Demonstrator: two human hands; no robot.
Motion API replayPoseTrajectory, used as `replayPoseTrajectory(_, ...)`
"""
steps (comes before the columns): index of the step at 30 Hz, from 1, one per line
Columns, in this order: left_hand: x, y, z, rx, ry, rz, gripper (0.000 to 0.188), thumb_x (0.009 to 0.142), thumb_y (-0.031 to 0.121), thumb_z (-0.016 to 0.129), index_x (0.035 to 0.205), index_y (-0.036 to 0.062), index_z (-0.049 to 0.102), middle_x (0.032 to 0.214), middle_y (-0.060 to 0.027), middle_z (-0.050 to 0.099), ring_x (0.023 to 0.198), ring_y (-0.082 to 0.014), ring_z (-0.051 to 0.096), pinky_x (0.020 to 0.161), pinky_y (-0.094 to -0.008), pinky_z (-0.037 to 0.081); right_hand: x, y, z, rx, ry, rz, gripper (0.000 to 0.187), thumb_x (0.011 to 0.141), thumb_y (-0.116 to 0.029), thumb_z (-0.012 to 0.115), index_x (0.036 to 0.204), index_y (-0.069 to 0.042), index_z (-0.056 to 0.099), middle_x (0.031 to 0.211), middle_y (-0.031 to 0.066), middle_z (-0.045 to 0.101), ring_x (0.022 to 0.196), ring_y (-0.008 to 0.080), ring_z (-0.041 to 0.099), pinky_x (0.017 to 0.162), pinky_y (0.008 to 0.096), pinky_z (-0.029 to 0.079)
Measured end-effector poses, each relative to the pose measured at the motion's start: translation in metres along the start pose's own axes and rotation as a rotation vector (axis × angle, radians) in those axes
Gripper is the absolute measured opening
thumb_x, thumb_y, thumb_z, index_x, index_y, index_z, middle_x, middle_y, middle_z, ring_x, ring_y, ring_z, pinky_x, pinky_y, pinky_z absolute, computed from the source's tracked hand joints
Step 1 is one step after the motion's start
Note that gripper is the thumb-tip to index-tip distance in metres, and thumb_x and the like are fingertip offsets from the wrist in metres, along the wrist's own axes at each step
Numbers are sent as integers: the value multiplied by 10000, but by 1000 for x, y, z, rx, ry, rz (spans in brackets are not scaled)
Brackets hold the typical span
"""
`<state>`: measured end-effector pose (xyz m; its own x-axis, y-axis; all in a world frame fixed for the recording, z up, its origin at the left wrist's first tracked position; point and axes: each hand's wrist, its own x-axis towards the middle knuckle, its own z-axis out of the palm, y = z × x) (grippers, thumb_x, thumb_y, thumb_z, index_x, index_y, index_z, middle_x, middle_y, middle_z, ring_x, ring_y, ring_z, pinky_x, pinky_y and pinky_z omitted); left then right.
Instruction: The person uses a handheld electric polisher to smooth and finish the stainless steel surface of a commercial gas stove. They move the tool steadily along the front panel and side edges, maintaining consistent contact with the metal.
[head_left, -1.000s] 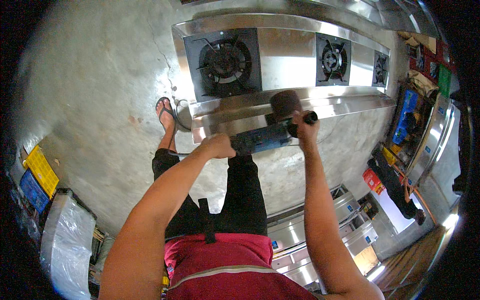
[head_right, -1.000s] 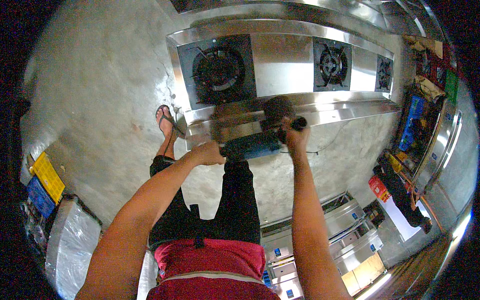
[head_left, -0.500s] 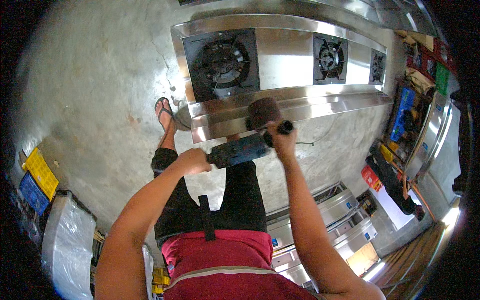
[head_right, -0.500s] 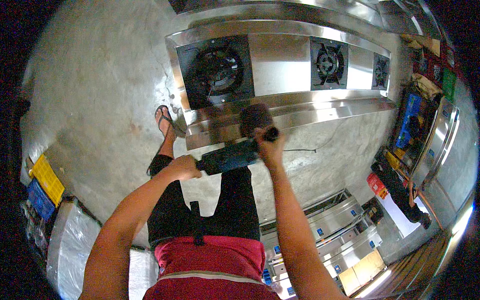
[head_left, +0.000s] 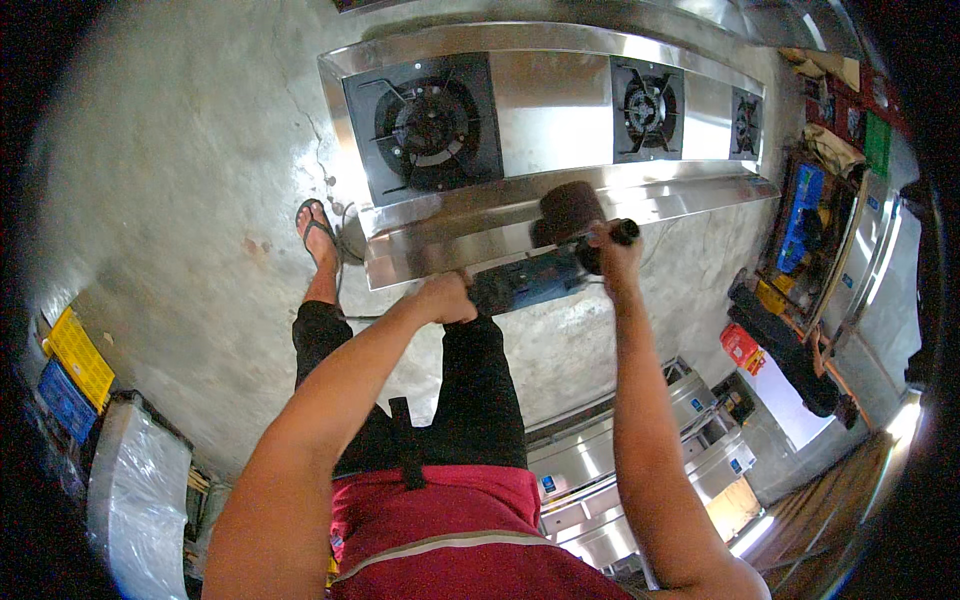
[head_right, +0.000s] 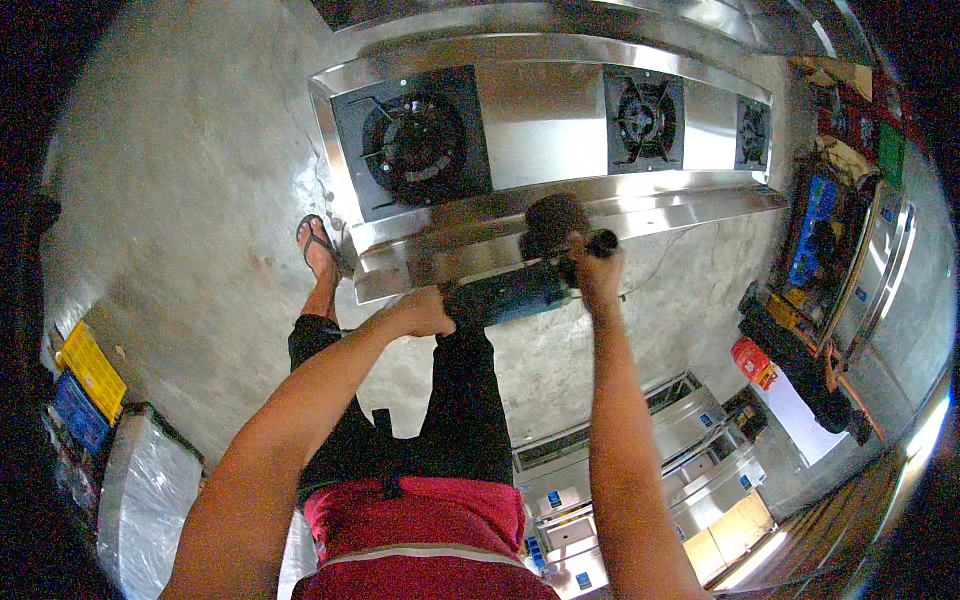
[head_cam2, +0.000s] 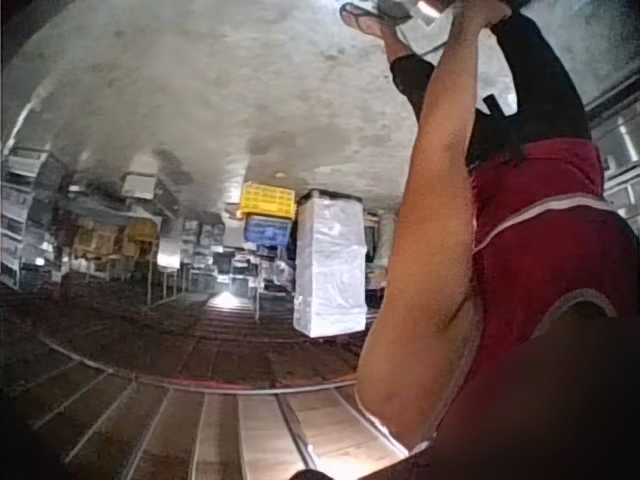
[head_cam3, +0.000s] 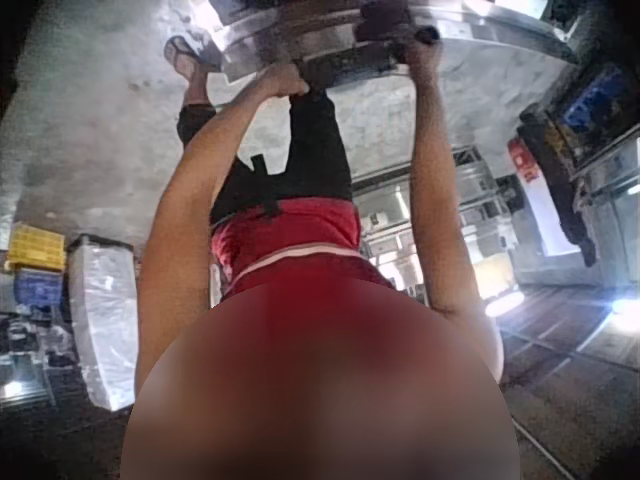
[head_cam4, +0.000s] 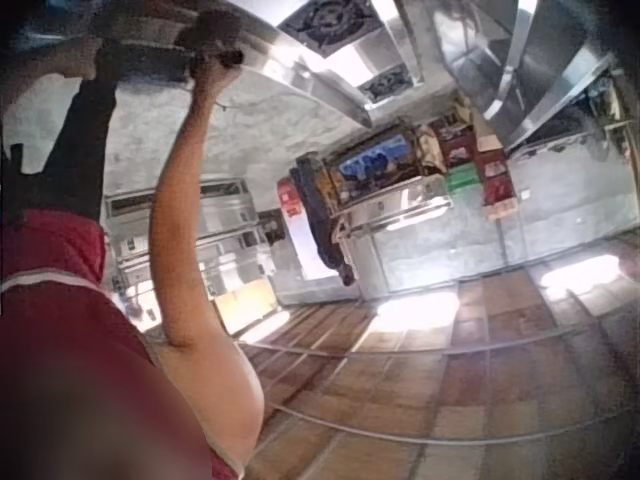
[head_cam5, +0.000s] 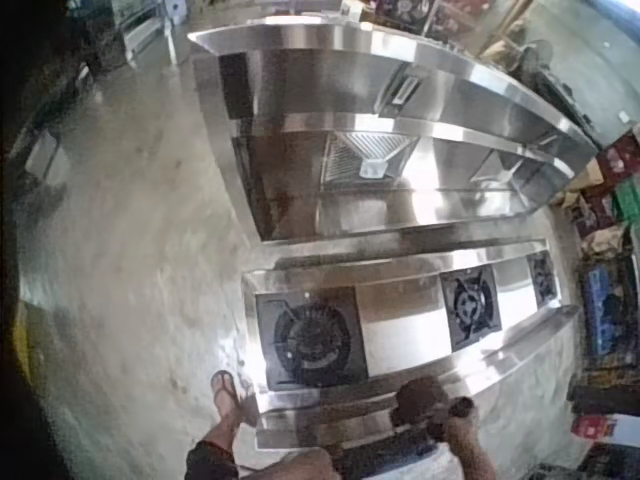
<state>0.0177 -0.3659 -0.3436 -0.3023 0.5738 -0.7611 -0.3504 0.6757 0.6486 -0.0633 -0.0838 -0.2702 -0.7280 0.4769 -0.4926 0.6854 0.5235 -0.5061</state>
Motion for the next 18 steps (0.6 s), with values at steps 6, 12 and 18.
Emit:
replayPoseTrajectory(6, 6, 8, 4, 36, -65, -102, 433, 644, 349, 700, 895, -3, 734, 905, -258, 700, 852, -364, 701, 772, -441, 557, -2, -1, -11, 167, -58, -15, 168, 849, -113, 746, 766, -43, 618, 703, 13, 609, 618, 120, 559, 554, 304, 464)
replayPoseTrajectory(12, -73, -42, -17, 78, -125, -193, 420, 646, 341, 691, 888, 2, 745, 949, -231, 715, 901, -362, 703, 800, -438, 556, -65, -18, 42, 229, -147, -32, 185, 842, -79, 746, 722, -46, 608, 699, 3, 606, 625, 109, 520, 569, 311, 433)
replayPoseTrajectory(18, -70, -48, -24, 88, -180, -192, 416, 649, 337, 670, 866, -11, 739, 916, -218, 720, 865, -349, 705, 775, -433, 554, -68, -24, 51, 255, -151, -9, 181, 837, -71, 732, 730, -71, 586, 705, 14, 598, 647, 123, 548, 630, 294, 450)
